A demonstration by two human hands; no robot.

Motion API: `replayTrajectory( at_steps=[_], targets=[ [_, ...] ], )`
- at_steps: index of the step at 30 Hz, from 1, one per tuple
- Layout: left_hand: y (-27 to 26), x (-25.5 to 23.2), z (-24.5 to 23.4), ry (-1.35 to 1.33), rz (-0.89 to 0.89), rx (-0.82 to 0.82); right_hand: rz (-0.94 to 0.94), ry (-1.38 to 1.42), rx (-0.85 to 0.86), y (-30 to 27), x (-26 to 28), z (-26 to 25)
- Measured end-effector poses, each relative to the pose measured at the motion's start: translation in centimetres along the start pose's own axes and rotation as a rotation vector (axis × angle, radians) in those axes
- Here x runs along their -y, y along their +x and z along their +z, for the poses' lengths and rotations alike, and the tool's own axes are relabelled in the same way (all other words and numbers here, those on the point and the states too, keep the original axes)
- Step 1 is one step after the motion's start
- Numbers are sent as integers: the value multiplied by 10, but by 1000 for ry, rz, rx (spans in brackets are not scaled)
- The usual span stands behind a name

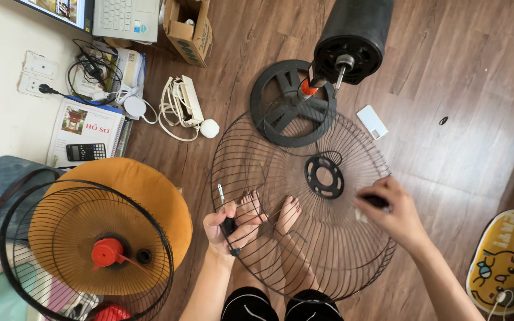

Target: The person uses a screwdriver to tighten screws on the motor housing of a standing electric fan. They then attach the front wire cage and secure it with a red plastic cap.

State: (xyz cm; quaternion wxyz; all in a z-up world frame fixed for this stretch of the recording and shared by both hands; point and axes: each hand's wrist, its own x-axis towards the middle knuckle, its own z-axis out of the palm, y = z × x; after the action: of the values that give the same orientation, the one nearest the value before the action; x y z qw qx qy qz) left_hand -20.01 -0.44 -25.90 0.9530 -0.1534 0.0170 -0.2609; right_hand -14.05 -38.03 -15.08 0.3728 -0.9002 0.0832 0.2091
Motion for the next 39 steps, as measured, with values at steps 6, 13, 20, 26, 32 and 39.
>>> replayTrajectory(
  at_steps=[6,13,20,26,32,39],
  targets=[
    [1,-2,-8,5,-74,-20,-43,-222,313,9,2,-10],
    [21,-1,-19,1,-106,-75,190,195,13,26,30,8],
    [42,-3,-30,22,-222,-145,-275,123,-63,67,67,58],
    [43,-10,-24,122,-239,-130,-117,120,-184,96,59,59],
    [43,-8,-20,44,-280,-42,165,317,-291,120,78,35],
    [44,-9,-13,37,-257,-101,-205,109,-271,102,94,71]
  ],
)
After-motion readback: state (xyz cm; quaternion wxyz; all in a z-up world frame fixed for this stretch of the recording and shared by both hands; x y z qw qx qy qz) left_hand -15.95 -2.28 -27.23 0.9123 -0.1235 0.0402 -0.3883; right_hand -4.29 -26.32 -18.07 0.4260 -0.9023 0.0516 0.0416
